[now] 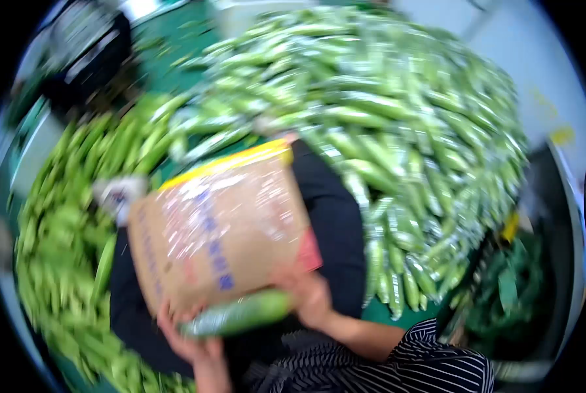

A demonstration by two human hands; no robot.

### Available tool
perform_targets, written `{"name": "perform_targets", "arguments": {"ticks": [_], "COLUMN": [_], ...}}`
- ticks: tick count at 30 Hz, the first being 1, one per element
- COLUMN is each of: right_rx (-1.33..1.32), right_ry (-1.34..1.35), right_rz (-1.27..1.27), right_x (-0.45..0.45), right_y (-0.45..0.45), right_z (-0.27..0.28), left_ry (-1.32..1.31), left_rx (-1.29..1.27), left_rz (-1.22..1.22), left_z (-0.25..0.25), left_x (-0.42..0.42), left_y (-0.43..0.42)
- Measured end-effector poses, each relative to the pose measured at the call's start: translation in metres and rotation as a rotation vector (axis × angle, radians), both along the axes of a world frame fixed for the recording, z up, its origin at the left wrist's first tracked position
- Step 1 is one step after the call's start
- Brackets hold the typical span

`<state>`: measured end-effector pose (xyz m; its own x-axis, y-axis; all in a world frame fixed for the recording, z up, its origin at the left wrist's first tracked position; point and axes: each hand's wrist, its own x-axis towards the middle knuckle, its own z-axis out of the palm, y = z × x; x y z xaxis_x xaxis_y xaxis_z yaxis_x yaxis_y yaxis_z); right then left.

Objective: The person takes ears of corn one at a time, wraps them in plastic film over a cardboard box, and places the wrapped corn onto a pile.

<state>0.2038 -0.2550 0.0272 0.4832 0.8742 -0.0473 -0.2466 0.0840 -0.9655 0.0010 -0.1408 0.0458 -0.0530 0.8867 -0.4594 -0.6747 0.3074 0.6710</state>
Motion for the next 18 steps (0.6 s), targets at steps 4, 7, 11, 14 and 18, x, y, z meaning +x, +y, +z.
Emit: {"name": "perform_targets", "arguments": {"ticks": [4,7,11,14,18], "right_rx": [0.209,0.310,0.423,0.195,-0.004], "right_ry": [0.762,0.427,0.237,-0.164,-0.459], "right_rz": [-0.638,-0.343,-0.569,-0.255,0.384], "right_x": [-0.011,0.071,0.254,0.208,0.145], "right_y": [0.095,0.130,0.194,0.194,0.117], "right_z": [0.047,0.050,0.142,0.119,0.038], "left_ry": [0.016,0.435,1.396,2.048,1.834], "left_rx": [0.486,0.912,0.384,0.345,0.183], "left_rz": [-0.345,-0.696,-0.426,-0.474,-1.026], "left_z": [-0.012,-0.002,-0.010,-0.135,-0.138], "left_x": [0.086,0.081,-0.037,-0.193,-0.211], "left_y": [0.000,0.047,0.212,0.341,0.354]}}
